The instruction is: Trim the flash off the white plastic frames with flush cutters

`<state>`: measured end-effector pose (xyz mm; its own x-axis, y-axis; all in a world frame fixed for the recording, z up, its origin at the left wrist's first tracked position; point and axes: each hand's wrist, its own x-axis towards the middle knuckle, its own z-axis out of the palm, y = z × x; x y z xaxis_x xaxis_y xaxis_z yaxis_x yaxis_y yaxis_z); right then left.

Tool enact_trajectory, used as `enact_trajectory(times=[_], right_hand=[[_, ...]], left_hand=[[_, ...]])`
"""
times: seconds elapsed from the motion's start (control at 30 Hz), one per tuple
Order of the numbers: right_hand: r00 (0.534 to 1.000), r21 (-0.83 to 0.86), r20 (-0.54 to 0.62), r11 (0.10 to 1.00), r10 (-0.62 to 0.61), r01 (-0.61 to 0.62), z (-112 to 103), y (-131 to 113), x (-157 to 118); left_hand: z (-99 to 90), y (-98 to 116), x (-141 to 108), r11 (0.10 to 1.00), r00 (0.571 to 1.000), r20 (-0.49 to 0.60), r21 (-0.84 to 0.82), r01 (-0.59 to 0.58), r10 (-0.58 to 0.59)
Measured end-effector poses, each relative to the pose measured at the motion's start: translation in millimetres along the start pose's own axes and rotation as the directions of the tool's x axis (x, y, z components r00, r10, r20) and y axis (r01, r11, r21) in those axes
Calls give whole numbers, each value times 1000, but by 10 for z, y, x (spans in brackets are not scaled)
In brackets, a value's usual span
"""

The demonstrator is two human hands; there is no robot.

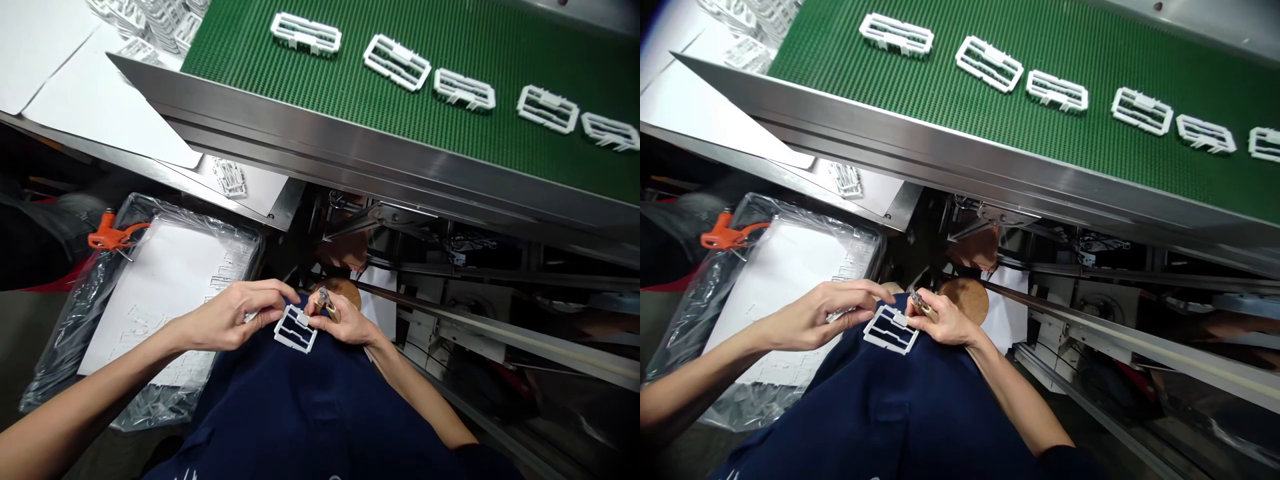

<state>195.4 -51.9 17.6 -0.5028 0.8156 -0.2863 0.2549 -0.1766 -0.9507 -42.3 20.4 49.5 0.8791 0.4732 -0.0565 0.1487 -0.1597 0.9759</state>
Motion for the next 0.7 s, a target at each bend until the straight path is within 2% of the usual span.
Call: enact_trajectory(times=[0.17, 0.23, 0.3, 0.47, 0.6, 0.7], right_hand=[[1000, 6, 10, 1000, 23, -23, -5, 2, 4], [998, -62, 18, 997, 52, -51, -56, -70, -25], [997, -211, 4, 974, 82, -79, -137, -205, -81], [991, -612, -49, 781, 125, -129, -345, -665, -258], [981, -795, -26, 591, 190, -136, -441, -903, -302], [971, -861, 8, 495, 241, -116, -490, -994, -268]], left_hand=[[-1, -15, 52, 994, 1000, -6, -107, 14, -15], [3, -13, 74, 993, 1000, -10, -113, 24, -25], [6, -3, 96, 995, 1000, -14, -100, 18, -20], [2, 33, 155, 999, 1000, -10, -50, 14, -14], [7, 69, 214, 999, 1000, -1, -11, 30, -30], [21, 104, 264, 999, 999, 2, 25, 42, -42]])
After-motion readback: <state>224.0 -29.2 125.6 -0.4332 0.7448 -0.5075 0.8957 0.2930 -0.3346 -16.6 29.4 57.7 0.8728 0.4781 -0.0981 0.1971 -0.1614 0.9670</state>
